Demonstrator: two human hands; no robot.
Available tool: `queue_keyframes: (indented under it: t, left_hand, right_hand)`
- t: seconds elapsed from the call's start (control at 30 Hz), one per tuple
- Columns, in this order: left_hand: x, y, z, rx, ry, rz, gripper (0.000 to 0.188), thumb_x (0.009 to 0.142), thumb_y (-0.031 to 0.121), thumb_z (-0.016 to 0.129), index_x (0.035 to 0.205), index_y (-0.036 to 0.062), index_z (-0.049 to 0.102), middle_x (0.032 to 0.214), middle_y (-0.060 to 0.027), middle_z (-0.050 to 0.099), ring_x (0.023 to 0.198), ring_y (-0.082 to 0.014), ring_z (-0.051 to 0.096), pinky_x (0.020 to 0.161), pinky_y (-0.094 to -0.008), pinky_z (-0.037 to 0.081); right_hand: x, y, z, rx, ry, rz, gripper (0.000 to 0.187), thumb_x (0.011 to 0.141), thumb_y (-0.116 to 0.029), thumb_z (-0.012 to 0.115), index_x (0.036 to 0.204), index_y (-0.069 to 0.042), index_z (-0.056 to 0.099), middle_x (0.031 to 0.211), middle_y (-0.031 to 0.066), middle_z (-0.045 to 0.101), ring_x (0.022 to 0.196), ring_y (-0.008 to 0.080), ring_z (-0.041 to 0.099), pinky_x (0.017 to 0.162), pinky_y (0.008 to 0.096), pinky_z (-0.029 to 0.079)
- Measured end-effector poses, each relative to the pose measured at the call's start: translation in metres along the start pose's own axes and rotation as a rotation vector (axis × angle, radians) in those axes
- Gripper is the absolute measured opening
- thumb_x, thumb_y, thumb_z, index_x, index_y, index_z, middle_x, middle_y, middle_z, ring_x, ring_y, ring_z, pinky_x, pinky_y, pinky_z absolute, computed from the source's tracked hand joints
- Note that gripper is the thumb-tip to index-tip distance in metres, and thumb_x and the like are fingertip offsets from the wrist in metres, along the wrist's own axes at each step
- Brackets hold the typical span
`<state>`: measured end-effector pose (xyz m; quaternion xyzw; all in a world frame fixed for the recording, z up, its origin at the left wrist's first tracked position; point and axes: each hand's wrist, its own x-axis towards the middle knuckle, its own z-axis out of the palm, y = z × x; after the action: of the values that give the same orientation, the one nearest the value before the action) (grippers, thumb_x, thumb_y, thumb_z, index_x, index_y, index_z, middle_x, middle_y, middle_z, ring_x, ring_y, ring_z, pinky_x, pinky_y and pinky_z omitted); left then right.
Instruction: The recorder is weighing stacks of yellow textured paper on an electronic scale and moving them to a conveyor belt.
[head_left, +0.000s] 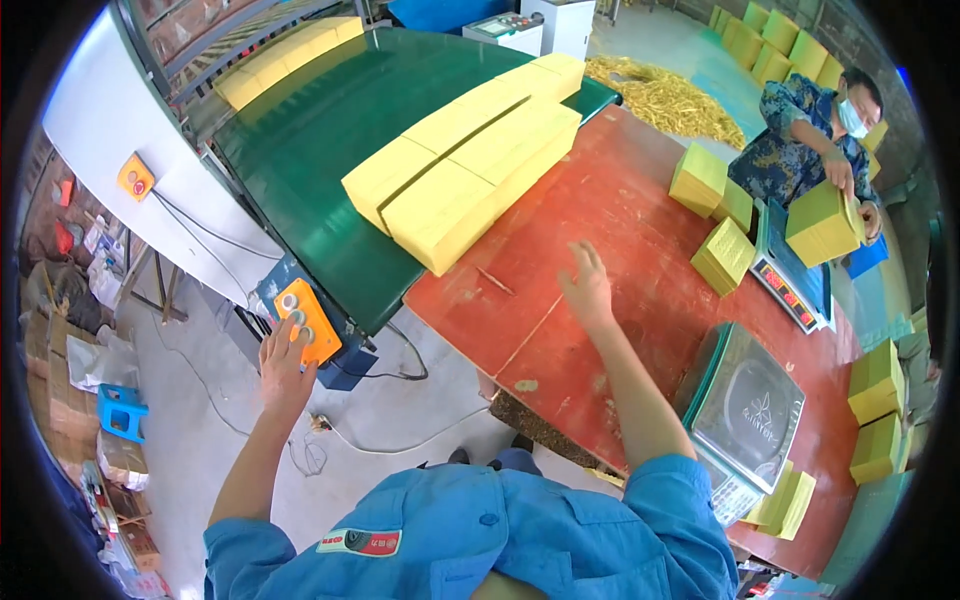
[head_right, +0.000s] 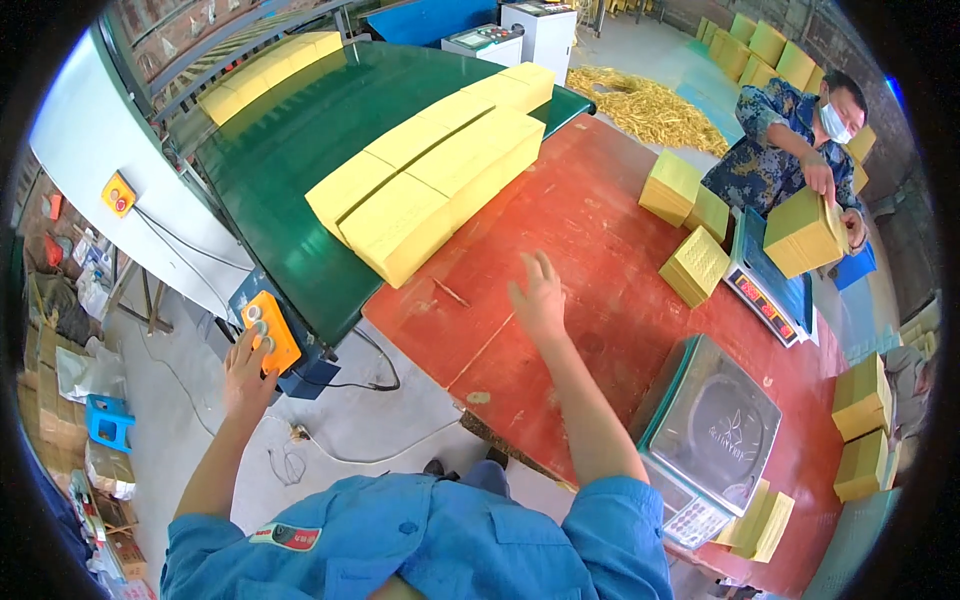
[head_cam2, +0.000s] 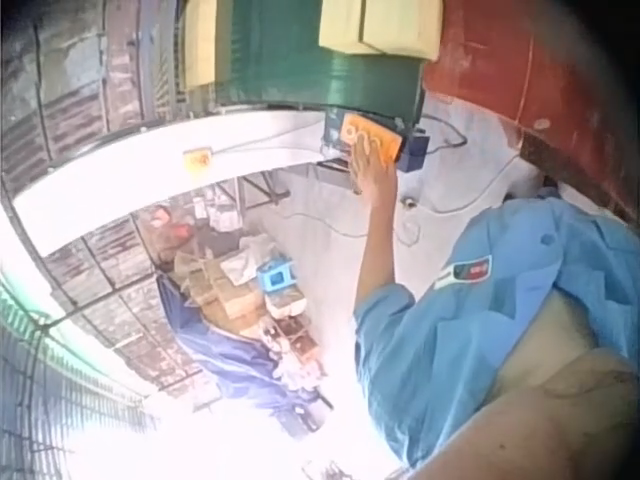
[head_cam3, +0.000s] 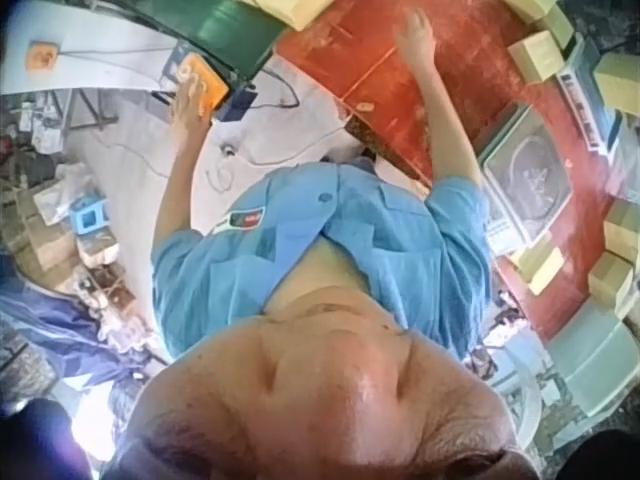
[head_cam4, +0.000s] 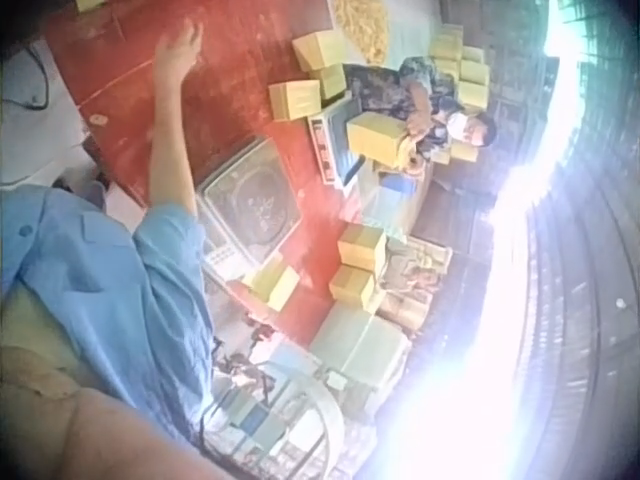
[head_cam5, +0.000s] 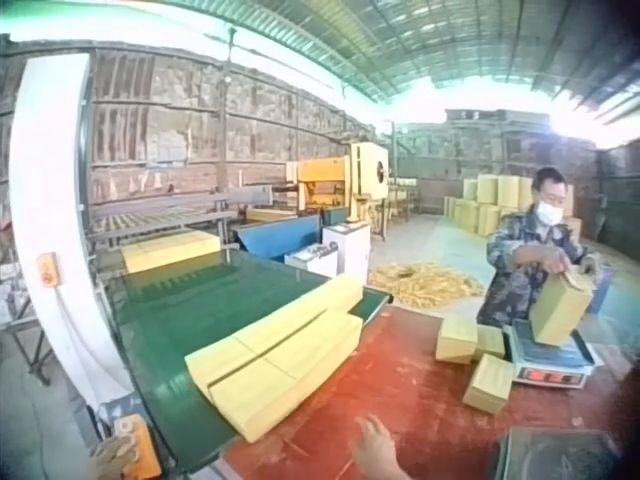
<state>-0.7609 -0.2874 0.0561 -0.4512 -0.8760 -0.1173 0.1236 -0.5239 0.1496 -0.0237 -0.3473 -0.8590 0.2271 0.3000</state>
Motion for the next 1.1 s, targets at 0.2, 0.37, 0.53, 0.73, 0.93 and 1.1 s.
queue_keyframes:
  t: [0.2, 0.37, 0.53, 0.73, 0.93, 1.1]
  left_hand:
    - [-0.002, -0.01, 0.005, 0.02, 0.017, 0.061, 0.045, 0.072, 0.007, 0.071, 0.115, 0.0038, 0.059, 0.143, -0.0145, 0.044, 0.134, -0.0353, 0.04, 0.111, -0.0504, 0.03]
    - [-0.001, -0.016, 0.009, 0.007, 0.039, 0.097, 0.04, 0.074, 0.009, 0.071, 0.113, 0.0021, 0.062, 0.143, -0.015, 0.045, 0.135, -0.0343, 0.039, 0.111, -0.051, 0.029]
    - [-0.001, -0.018, 0.01, -0.014, 0.043, 0.109, 0.038, 0.076, 0.009, 0.071, 0.112, 0.0007, 0.062, 0.141, -0.0154, 0.046, 0.135, -0.0335, 0.04, 0.11, -0.0502, 0.03]
    - [-0.002, -0.017, 0.007, -0.039, 0.053, 0.138, 0.038, 0.077, 0.007, 0.07, 0.113, -0.0006, 0.062, 0.139, -0.0159, 0.048, 0.133, -0.0332, 0.041, 0.11, -0.0473, 0.031]
    - [-0.004, -0.02, 0.008, -0.039, 0.053, 0.149, 0.041, 0.076, 0.006, 0.07, 0.115, -0.0009, 0.061, 0.139, -0.0159, 0.048, 0.132, -0.0329, 0.042, 0.109, -0.0463, 0.032]
    - [-0.004, -0.023, 0.011, -0.02, 0.046, 0.148, 0.044, 0.075, 0.007, 0.07, 0.117, -0.0005, 0.061, 0.141, -0.0152, 0.048, 0.132, -0.0327, 0.043, 0.108, -0.0461, 0.033]
  right_hand:
    - [-0.094, -0.011, -0.018, -0.018, -0.013, 0.053, 0.052, 0.083, -0.016, 0.067, 0.132, -0.007, 0.051, 0.141, 0.0226, 0.045, 0.129, 0.0408, 0.044, 0.105, 0.0505, 0.038]
    - [-0.151, -0.011, -0.037, -0.13, 0.044, 0.054, 0.05, 0.081, -0.013, 0.065, 0.129, -0.004, 0.053, 0.14, 0.0216, 0.046, 0.129, 0.0399, 0.044, 0.107, 0.0507, 0.035]
    - [-0.188, -0.015, -0.046, -0.266, 0.043, 0.054, 0.043, 0.081, -0.012, 0.065, 0.121, -0.002, 0.058, 0.136, 0.0182, 0.051, 0.131, 0.0383, 0.043, 0.109, 0.0514, 0.033]
    - [-0.192, -0.016, -0.044, -0.254, 0.139, 0.02, 0.036, 0.079, -0.009, 0.065, 0.115, -0.002, 0.062, 0.131, 0.0181, 0.056, 0.127, 0.0384, 0.047, 0.106, 0.0493, 0.036]
    - [-0.192, -0.015, -0.044, -0.248, 0.145, 0.017, 0.036, 0.079, -0.009, 0.065, 0.114, -0.002, 0.062, 0.131, 0.017, 0.056, 0.127, 0.0379, 0.048, 0.106, 0.0485, 0.037]
    - [-0.193, -0.013, -0.044, -0.232, 0.141, 0.031, 0.036, 0.079, -0.009, 0.065, 0.114, -0.002, 0.063, 0.131, 0.0169, 0.056, 0.127, 0.0379, 0.048, 0.107, 0.0481, 0.037]
